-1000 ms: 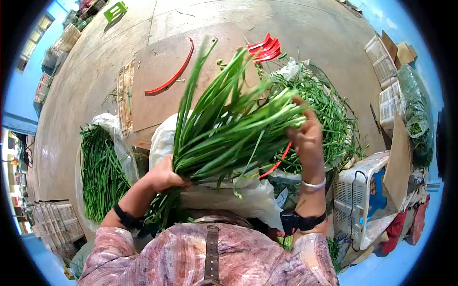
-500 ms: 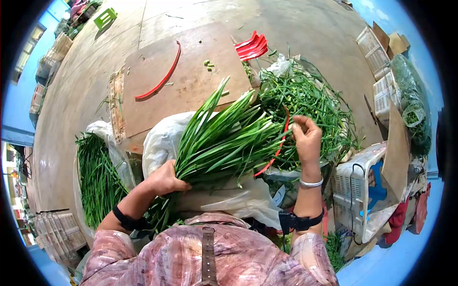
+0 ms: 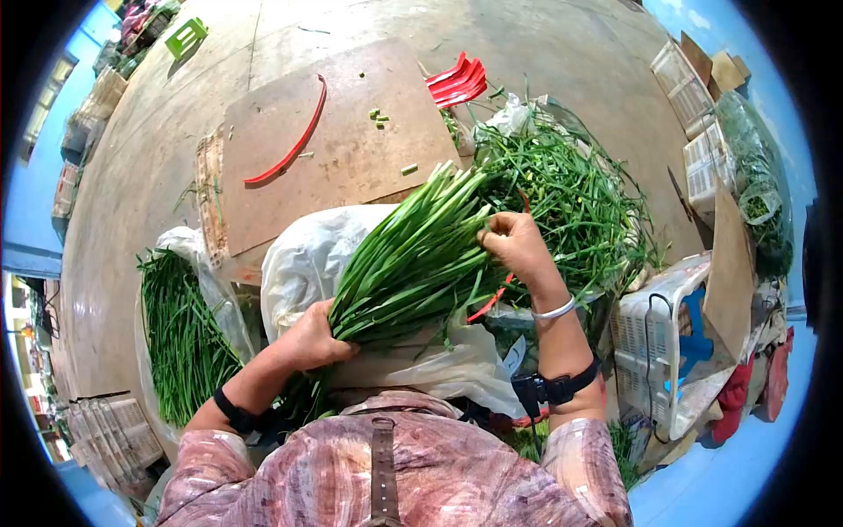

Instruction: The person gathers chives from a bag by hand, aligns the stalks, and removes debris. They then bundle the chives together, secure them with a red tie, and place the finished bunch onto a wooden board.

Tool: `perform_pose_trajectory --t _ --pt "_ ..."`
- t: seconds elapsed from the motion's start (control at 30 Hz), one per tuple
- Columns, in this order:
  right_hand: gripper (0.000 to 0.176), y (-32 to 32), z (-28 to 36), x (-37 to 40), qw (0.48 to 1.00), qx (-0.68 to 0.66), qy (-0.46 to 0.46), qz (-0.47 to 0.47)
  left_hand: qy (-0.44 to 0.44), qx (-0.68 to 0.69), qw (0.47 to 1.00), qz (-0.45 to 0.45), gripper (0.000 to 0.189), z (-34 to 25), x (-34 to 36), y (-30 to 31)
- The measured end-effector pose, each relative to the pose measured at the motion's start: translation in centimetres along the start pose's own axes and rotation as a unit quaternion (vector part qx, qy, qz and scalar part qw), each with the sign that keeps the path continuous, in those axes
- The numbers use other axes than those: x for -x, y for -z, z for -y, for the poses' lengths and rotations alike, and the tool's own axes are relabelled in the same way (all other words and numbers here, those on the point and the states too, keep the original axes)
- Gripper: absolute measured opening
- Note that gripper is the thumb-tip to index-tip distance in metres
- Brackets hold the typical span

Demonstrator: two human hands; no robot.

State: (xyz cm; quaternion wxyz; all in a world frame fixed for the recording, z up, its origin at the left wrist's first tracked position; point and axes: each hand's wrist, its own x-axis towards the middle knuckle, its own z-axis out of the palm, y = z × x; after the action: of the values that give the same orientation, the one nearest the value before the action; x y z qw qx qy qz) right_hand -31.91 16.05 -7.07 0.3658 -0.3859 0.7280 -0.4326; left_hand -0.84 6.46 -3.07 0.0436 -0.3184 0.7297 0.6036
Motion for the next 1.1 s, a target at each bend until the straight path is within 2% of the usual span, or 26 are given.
perform_pose_trajectory --t 0.03,0.1,0.2,0.23,0.27,0.3,0.33,0.43,0.5,0.53,0.57,0.6,0.63,0.67,0.7,0.77,0.83,0.9,0.97,1.03,1.1 --pt "0.016 0.3 0.1 0.1 0.999 -0.019 -0.001 -0.026 -0.022 0.010 1.000 0.002 0.039 0.1 -0.2 0.0" --pt "0.013 0.7 -0.7 -0.3 0.994 0.042 0.028 -0.100 -0.014 0.044 0.999 0.015 0.039 0.7 -0.5 0.2" --pt "0.010 3.3 -2.1 -0.9 0.973 0.132 0.124 -0.142 0.011 0.063 0.997 0.031 0.039 0.7 -0.5 0.7" --pt "0.010 4.5 -1.8 -0.9 0.966 0.163 0.125 -0.158 0.028 0.050 0.998 0.029 0.039 0.7 -0.5 0.8" --pt "0.012 5.8 -1.1 -0.8 0.971 0.159 0.036 -0.175 0.012 0.072 0.997 0.027 0.039 0.9 -0.5 0.7" --pt "0.013 7.2 -2.3 -1.2 0.961 0.143 0.076 -0.225 0.013 0.074 0.997 0.027 0.039 0.8 -0.5 0.8" --pt "0.014 8.9 -2.9 -1.8 0.944 0.170 0.047 -0.277 0.031 0.097 0.994 0.042 0.040 0.6 -0.6 1.1" --pt "0.051 11.0 -2.2 -1.5 0.828 0.463 -0.137 -0.284 0.072 0.138 0.985 0.076 0.044 1.3 -0.9 1.7" --pt "0.073 9.5 -2.2 -1.2 0.830 0.479 -0.019 -0.285 0.035 0.142 0.987 0.070 0.047 1.9 -1.0 1.5" --pt "0.066 8.0 -1.3 -1.4 0.880 0.401 0.012 -0.254 0.036 0.143 0.987 0.070 0.047 1.8 -1.0 1.6" --pt "0.051 6.9 -1.3 -2.0 0.936 0.297 0.061 -0.181 0.037 0.129 0.988 0.077 0.048 1.4 -1.0 1.7" --pt "0.037 5.5 0.0 -1.9 0.986 0.150 0.047 -0.055 0.038 0.115 0.989 0.084 0.049 1.3 -1.1 1.8" --pt "0.033 4.1 0.3 -1.8 0.998 0.024 0.054 0.018 0.038 0.113 0.989 0.084 0.049 1.3 -1.1 1.8" --pt "0.029 2.9 -0.8 -2.5 0.991 0.048 0.112 0.052 0.033 0.125 0.988 0.086 0.050 1.4 -1.1 1.9" --pt "0.023 2.0 -0.9 -2.7 0.963 0.172 0.203 0.030 0.028 0.138 0.986 0.087 0.051 1.5 -1.0 1.9" --pt "0.018 1.6 -0.5 -2.7 0.960 0.160 0.224 0.052 0.034 0.142 0.985 0.091 0.052 1.8 -1.0 2.1" --pt "0.014 2.2 0.4 -2.3 0.940 0.177 0.293 0.016 0.038 0.148 0.984 0.095 0.052 2.3 -0.9 2.4" --pt "0.015 3.4 1.7 -1.4 0.936 0.137 0.325 -0.007 0.038 0.168 0.981 0.088 0.054 2.7 -0.8 2.6" --pt "0.009 5.2 0.9 -1.3 0.941 0.121 0.307 -0.076 0.031 0.159 0.983 0.091 0.054 2.3 -0.6 2.7" --pt "0.010 8.0 -2.0 -1.7 0.936 0.217 0.210 -0.180 0.019 0.147 0.984 0.096 0.055 2.1 -0.9 2.8" --pt "0.015 11.5 -5.3 -2.0 0.927 0.248 0.025 -0.280 0.021 0.150 0.984 0.097 0.057 2.3 -0.8 2.8"
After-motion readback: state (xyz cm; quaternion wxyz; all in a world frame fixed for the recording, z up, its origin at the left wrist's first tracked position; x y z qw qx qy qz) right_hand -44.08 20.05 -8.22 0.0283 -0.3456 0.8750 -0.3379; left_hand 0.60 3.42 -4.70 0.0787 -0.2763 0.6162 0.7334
